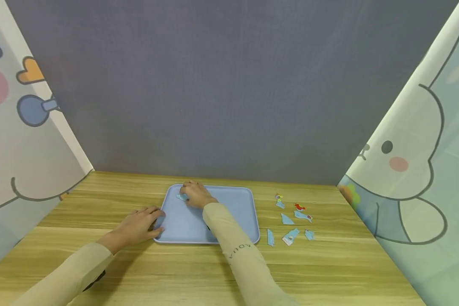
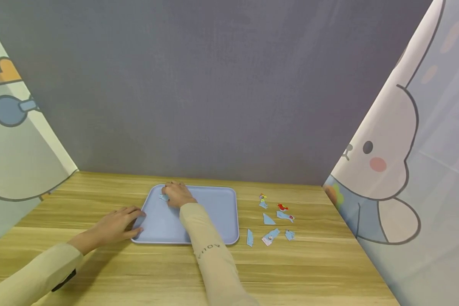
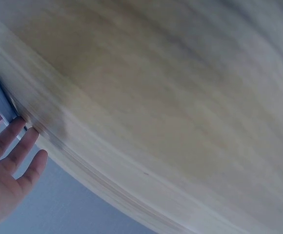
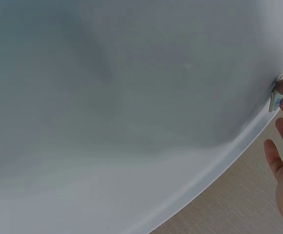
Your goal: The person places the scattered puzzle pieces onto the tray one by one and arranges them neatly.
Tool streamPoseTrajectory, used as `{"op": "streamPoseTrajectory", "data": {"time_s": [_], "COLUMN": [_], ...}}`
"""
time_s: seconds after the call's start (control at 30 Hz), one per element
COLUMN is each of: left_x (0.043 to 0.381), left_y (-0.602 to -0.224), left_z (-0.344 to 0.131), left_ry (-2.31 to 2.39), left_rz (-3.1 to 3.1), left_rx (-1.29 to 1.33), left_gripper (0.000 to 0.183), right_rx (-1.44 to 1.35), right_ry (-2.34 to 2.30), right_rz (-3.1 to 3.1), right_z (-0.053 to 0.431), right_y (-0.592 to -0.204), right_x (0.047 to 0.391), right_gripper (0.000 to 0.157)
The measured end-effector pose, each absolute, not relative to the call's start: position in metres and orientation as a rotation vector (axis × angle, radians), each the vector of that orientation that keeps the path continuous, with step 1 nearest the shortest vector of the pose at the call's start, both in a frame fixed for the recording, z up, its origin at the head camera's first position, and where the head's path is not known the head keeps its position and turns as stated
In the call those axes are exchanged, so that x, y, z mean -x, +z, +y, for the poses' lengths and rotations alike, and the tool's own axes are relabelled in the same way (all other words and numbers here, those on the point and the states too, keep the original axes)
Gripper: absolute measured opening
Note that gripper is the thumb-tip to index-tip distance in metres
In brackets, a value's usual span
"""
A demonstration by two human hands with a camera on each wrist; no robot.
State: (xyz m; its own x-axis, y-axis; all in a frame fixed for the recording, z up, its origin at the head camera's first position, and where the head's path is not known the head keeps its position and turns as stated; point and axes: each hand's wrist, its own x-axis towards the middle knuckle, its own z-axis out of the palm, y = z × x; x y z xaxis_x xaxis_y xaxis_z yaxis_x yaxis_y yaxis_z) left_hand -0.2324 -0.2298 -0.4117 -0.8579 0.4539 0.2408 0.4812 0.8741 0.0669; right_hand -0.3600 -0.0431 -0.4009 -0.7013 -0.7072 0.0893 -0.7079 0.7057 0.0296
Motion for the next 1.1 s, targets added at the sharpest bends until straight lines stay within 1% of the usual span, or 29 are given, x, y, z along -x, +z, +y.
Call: {"op": "streamPoseTrajectory", "data": {"time_s": [0.53,0.77,1.1], "left_x": [0.233,0.234,0.233], "left_y": [-0.416,-0.415,-0.414], "left_z": [-0.23,-0.23,-0.23], "left_ry": [-0.193,-0.19,-0.197], "left_rz": [-2.798,-2.82,-2.819], "left_rx": [0.707,0.698,0.705], "left_gripper": [0.046,0.045,0.045], "right_rx": [-1.176,-1.188,-1.226], "right_ry": [-0.027,-0.051,-0.064], "right_rz": [-2.789,-2.781,-2.787], "right_z": [-0.037,-0.031,-0.021], "right_y": [-0.398,-0.397,-0.396], "right_x": [0.358,0.356,0.356], "right_gripper": [0.034,0.029,0.031]}}
